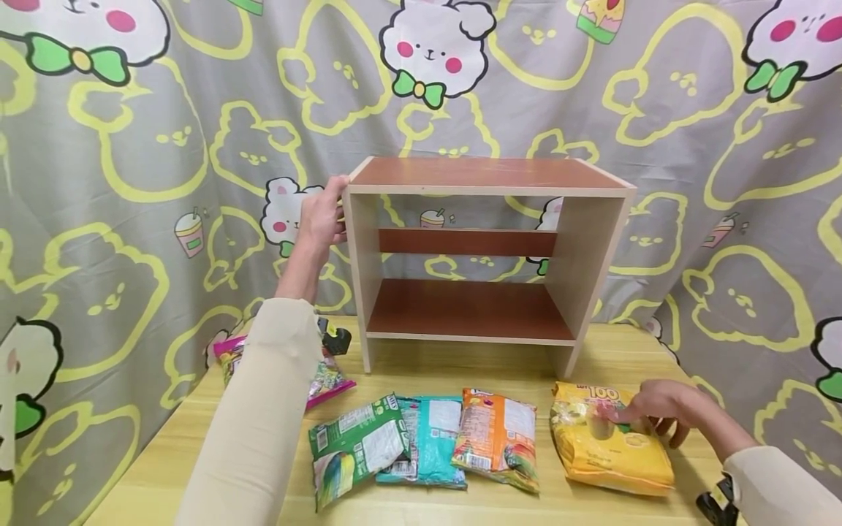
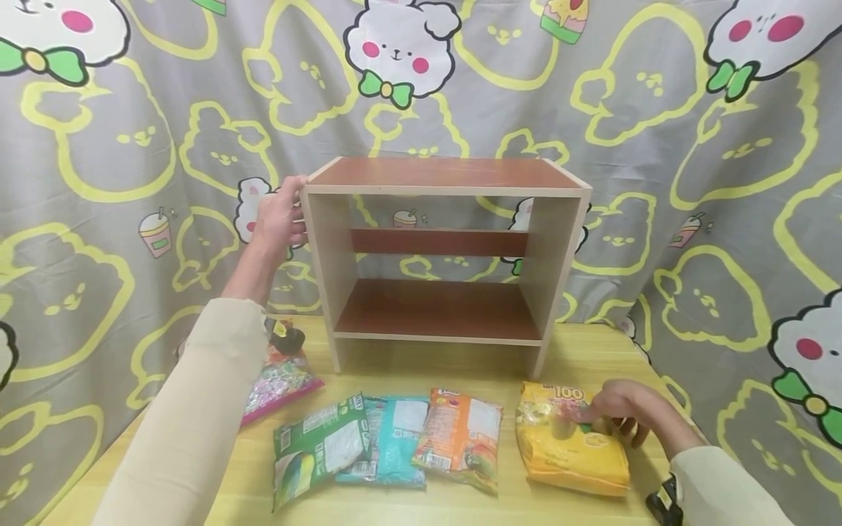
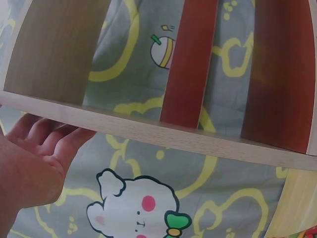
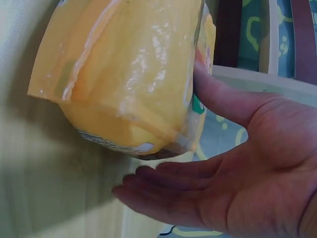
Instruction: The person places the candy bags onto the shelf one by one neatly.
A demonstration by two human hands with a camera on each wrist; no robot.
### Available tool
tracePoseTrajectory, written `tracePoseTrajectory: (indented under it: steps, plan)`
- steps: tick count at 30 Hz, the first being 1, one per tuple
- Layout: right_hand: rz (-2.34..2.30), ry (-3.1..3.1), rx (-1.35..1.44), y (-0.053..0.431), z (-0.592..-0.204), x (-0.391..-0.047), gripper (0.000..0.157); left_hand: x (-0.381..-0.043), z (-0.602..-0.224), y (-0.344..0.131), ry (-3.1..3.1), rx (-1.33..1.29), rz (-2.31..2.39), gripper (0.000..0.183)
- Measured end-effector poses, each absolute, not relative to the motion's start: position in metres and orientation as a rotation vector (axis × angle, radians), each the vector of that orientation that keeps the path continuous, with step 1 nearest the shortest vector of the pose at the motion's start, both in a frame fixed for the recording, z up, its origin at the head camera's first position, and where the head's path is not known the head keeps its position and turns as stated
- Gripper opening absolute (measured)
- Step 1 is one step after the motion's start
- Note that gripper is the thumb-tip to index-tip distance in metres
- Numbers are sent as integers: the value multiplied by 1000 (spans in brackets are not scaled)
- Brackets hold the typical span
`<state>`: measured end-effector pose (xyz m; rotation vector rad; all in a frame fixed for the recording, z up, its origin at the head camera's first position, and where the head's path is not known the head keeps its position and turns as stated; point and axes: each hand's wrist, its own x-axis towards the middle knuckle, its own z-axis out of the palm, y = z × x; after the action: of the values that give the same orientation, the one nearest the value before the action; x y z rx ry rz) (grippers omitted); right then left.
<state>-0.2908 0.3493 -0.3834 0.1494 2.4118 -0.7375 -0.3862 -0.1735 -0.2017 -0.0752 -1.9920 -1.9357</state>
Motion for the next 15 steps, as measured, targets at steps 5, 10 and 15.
tracePoseTrajectory:
  steps: [5,10,15]
  plan:
    - [-854,2306,201,354,-395,-290,56,-387,-201,-173,-1974,-63,-1955,50]
    - [-901,2258,224,361,-404,-289,50,-388,-201,-171,-1964,-80,-1972,49]
    - [-909,2272,214,362,-407,-288,48,-389,-202,-172,-1953,-70,-1983,48]
